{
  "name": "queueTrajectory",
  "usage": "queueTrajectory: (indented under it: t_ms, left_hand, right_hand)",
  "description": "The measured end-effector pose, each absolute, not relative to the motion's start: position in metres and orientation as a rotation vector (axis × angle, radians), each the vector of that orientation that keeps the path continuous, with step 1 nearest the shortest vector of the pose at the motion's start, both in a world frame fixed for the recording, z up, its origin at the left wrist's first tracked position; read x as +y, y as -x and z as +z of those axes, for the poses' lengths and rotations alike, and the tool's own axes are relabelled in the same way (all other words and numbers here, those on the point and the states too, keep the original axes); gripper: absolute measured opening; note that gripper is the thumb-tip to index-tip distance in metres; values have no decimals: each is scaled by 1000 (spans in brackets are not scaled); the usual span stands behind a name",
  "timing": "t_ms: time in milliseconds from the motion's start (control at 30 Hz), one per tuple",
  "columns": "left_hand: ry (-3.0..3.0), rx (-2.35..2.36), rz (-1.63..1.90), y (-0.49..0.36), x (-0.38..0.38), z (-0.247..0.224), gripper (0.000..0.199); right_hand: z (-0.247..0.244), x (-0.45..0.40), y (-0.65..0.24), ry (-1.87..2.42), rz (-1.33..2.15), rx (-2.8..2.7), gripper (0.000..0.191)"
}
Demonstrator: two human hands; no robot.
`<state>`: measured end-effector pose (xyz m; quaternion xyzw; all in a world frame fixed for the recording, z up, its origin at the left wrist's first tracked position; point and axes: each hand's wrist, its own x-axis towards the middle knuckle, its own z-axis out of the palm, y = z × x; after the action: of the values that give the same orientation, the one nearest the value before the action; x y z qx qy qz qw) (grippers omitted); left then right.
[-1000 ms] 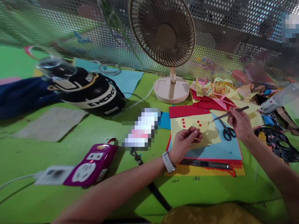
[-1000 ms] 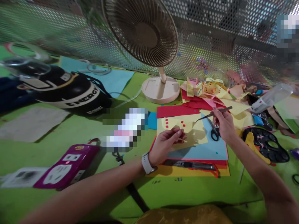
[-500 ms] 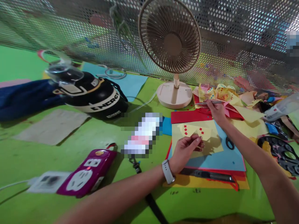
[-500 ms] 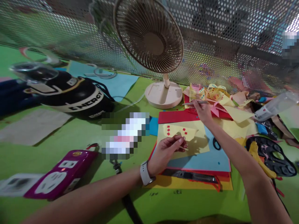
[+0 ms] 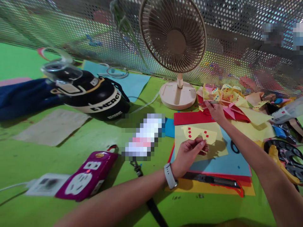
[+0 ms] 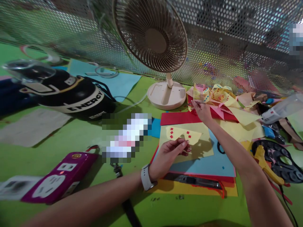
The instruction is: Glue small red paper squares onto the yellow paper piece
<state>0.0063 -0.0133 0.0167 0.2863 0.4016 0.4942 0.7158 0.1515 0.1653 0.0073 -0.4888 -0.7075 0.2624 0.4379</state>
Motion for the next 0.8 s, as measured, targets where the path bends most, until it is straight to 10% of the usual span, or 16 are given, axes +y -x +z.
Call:
queueTrajectory:
  t_ms: [800]
  left_hand:
    - [-666,882,1088,-6,-13,16,32]
  right_hand:
    - [9,136,-138,1193,536,-1906,44]
